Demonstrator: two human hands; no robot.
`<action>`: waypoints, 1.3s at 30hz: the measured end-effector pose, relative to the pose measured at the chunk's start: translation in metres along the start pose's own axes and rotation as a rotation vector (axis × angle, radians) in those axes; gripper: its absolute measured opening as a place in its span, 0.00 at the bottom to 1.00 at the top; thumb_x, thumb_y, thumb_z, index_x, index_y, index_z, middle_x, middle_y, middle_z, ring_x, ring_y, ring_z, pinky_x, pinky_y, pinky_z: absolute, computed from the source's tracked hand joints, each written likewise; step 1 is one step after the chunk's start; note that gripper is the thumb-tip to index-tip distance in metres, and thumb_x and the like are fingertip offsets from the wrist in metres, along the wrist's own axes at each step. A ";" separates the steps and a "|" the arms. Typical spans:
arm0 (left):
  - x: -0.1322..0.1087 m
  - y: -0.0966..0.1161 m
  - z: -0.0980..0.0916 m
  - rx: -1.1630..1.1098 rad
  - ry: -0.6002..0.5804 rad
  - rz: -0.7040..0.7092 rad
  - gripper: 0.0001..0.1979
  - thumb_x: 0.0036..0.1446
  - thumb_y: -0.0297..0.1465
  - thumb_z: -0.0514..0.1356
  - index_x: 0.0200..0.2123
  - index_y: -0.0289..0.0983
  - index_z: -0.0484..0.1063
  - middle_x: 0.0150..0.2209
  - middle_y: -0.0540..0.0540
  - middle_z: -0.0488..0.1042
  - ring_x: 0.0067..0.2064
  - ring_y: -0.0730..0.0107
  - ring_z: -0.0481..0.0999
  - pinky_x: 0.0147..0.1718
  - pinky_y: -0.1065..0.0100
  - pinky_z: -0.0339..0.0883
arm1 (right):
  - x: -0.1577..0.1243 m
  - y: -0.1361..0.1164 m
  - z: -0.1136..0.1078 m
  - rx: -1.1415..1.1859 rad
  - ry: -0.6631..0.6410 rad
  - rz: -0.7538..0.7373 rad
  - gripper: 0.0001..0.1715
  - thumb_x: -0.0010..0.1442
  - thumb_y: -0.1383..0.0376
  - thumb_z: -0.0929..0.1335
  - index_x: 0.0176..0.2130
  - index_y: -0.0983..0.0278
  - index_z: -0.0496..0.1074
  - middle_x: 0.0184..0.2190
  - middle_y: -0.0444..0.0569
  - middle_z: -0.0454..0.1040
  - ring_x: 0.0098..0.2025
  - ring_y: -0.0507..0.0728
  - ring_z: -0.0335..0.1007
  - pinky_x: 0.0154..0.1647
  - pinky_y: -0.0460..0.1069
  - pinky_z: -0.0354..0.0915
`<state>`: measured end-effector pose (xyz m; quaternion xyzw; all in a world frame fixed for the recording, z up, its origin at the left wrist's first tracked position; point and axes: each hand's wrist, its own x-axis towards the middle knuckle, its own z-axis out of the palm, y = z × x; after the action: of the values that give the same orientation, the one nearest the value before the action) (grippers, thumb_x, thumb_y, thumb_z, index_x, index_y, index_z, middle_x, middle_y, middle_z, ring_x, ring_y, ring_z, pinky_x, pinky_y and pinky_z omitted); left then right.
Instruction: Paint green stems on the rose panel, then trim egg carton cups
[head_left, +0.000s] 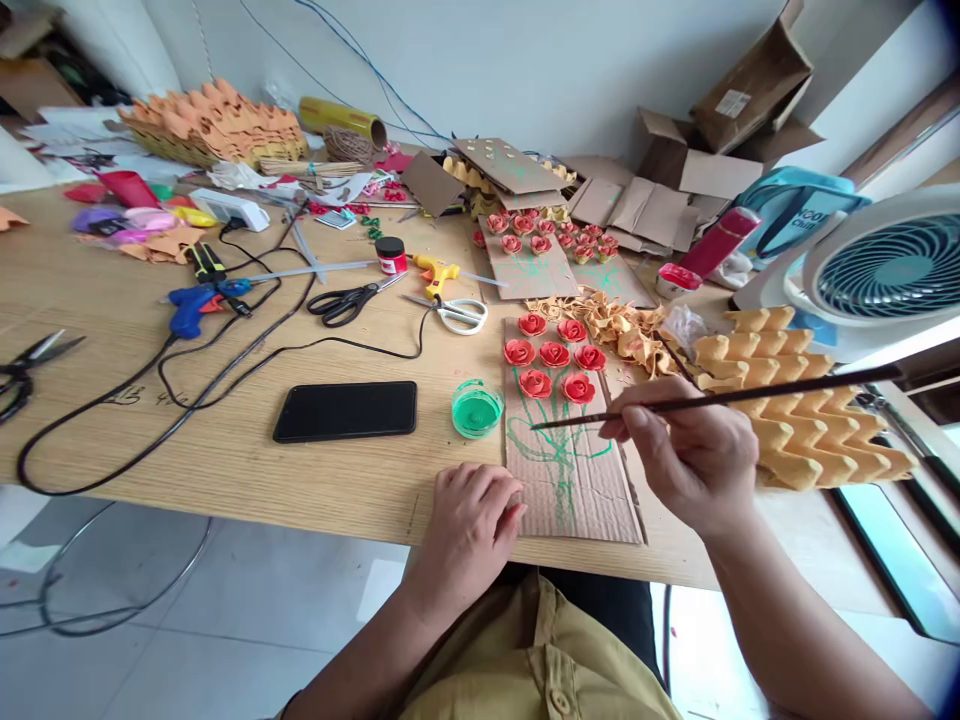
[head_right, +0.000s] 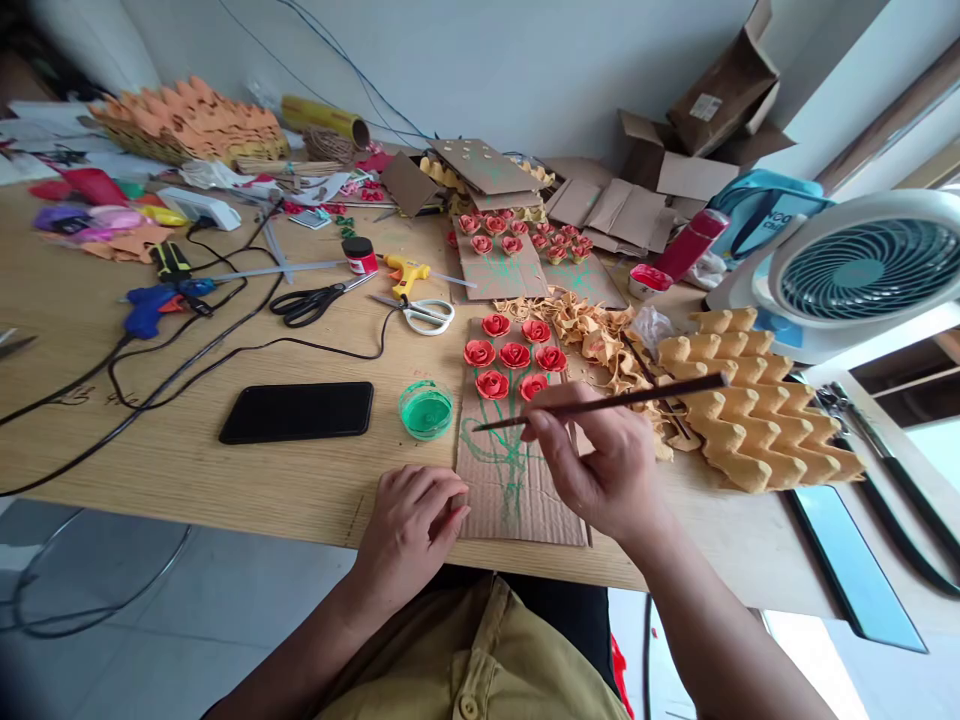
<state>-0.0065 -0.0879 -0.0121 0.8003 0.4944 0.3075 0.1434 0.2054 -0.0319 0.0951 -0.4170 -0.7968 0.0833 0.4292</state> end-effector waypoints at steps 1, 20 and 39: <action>0.000 0.000 0.000 0.005 0.000 -0.002 0.03 0.63 0.27 0.58 0.40 0.40 0.69 0.42 0.47 0.76 0.44 0.61 0.70 0.43 0.57 0.58 | -0.008 0.003 -0.005 -0.017 -0.020 -0.005 0.07 0.67 0.69 0.66 0.36 0.61 0.72 0.29 0.44 0.77 0.27 0.50 0.74 0.29 0.46 0.66; 0.005 0.003 -0.002 0.029 0.031 -0.014 0.04 0.64 0.28 0.58 0.39 0.40 0.72 0.41 0.47 0.77 0.43 0.62 0.72 0.43 0.58 0.59 | -0.048 0.025 -0.009 -0.129 -0.073 -0.003 0.06 0.66 0.70 0.65 0.37 0.61 0.71 0.30 0.46 0.77 0.30 0.53 0.74 0.32 0.48 0.66; 0.001 -0.002 0.001 -0.025 0.107 -0.008 0.14 0.61 0.18 0.52 0.41 0.39 0.71 0.39 0.47 0.77 0.44 0.63 0.73 0.46 0.58 0.61 | -0.065 -0.025 0.007 0.125 -0.289 -0.023 0.06 0.66 0.72 0.64 0.40 0.61 0.66 0.28 0.45 0.72 0.28 0.53 0.66 0.31 0.50 0.61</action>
<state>-0.0070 -0.0859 -0.0130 0.7789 0.5005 0.3555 0.1281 0.2037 -0.0937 0.0629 -0.3640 -0.8482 0.1869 0.3363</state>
